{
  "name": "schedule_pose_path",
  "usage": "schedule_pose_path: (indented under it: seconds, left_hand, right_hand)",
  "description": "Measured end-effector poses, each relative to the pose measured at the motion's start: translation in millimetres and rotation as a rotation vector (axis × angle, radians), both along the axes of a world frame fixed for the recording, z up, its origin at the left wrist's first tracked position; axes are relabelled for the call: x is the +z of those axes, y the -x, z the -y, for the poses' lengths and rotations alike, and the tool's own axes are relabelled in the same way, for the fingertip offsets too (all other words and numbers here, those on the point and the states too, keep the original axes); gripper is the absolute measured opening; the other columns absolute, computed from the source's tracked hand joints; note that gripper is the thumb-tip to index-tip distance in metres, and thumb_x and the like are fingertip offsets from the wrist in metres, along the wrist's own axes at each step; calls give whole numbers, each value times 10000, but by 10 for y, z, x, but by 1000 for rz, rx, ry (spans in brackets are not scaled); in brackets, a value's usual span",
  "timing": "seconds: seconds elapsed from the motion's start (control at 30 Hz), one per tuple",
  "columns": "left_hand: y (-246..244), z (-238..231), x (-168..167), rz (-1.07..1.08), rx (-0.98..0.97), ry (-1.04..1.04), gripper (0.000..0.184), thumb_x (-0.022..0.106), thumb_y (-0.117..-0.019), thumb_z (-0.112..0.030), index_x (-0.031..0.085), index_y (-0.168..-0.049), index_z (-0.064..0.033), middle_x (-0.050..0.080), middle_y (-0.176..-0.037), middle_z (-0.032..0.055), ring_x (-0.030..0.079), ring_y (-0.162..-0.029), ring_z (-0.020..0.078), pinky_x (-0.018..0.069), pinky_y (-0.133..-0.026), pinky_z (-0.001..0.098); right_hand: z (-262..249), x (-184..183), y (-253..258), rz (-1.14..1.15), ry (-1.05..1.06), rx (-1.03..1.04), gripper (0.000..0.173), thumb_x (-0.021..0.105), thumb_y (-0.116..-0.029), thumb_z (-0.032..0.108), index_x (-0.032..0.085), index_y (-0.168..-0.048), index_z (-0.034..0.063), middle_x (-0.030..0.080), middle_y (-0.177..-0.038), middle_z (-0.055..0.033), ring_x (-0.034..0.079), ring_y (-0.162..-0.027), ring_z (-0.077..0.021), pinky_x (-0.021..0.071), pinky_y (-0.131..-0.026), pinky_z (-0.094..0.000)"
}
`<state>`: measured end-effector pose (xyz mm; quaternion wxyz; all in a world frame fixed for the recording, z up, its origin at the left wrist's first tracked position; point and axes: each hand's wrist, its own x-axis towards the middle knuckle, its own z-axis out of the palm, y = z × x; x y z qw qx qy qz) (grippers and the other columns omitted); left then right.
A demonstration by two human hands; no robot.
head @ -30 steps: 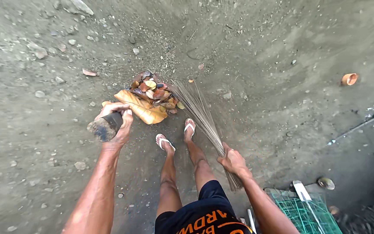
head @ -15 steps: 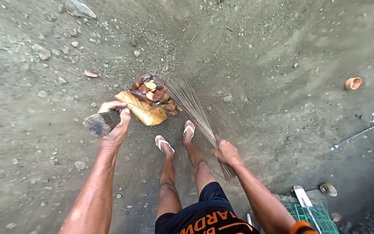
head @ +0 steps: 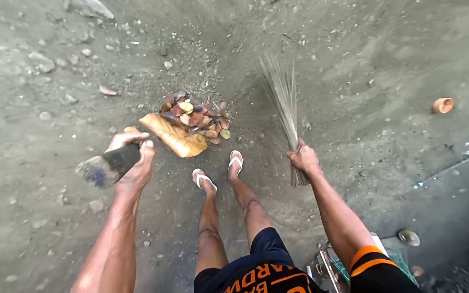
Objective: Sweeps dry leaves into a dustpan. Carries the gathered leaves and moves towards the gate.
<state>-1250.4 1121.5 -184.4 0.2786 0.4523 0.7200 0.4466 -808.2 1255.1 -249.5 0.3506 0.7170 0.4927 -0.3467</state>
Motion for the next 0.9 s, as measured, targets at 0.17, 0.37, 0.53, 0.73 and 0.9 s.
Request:
schedule_pose_path:
  seconds: [0.17, 0.37, 0.53, 0.73, 0.9]
  left_hand:
    - [-83, -135, -47, 52, 20, -98, 181, 598, -934, -77, 610, -1094, 8, 629, -1002, -75, 565, -913, -85, 481, -848, 128]
    - [-54, -160, -34, 43, 17, -63, 170, 615, -925, -63, 607, -1075, 17, 635, -987, -56, 572, -884, -70, 490, -825, 135]
    - [58, -88, 121, 47, 21, 47, 265, 628, -951, -124, 580, -1181, -2, 625, -1012, -50, 592, -898, -43, 508, -842, 159]
    - [104, 639, -47, 124, 314, 675, 955, 763, -901, -380, 213, -1623, -87, 366, -1619, 155, 404, -1463, 251, 369, -1188, 439]
    - [-579, 534, -161, 228, -179, 1255, 580, 639, -1008, -368, 536, -1410, 37, 643, -1309, 242, 620, -1241, 349, 468, -1093, 525]
  right_hand:
    - [275, -186, 614, -165, 123, -112, 599, 721, -914, 379, 541, -1389, 62, 700, -1144, -199, 682, -1075, -365, 529, -923, -596]
    - [1477, -283, 1503, -389, 251, -285, 753, 765, -839, 369, 490, -1481, 90, 703, -1172, -190, 694, -1069, -348, 554, -914, -588]
    - [1688, 327, 1243, -413, 214, -336, 729, 778, -804, 419, 549, -1458, 191, 727, -1137, -118, 707, -1027, -281, 567, -903, -565]
    - [1661, 405, 667, -390, 79, -447, 781, 787, -818, 193, 423, -1495, 52, 667, -1199, -217, 680, -1053, -327, 550, -917, -542]
    - [1267, -124, 693, -302, -12, -573, 913, 756, -825, 153, 285, -1604, 82, 634, -1299, -236, 648, -1144, -362, 531, -951, -569]
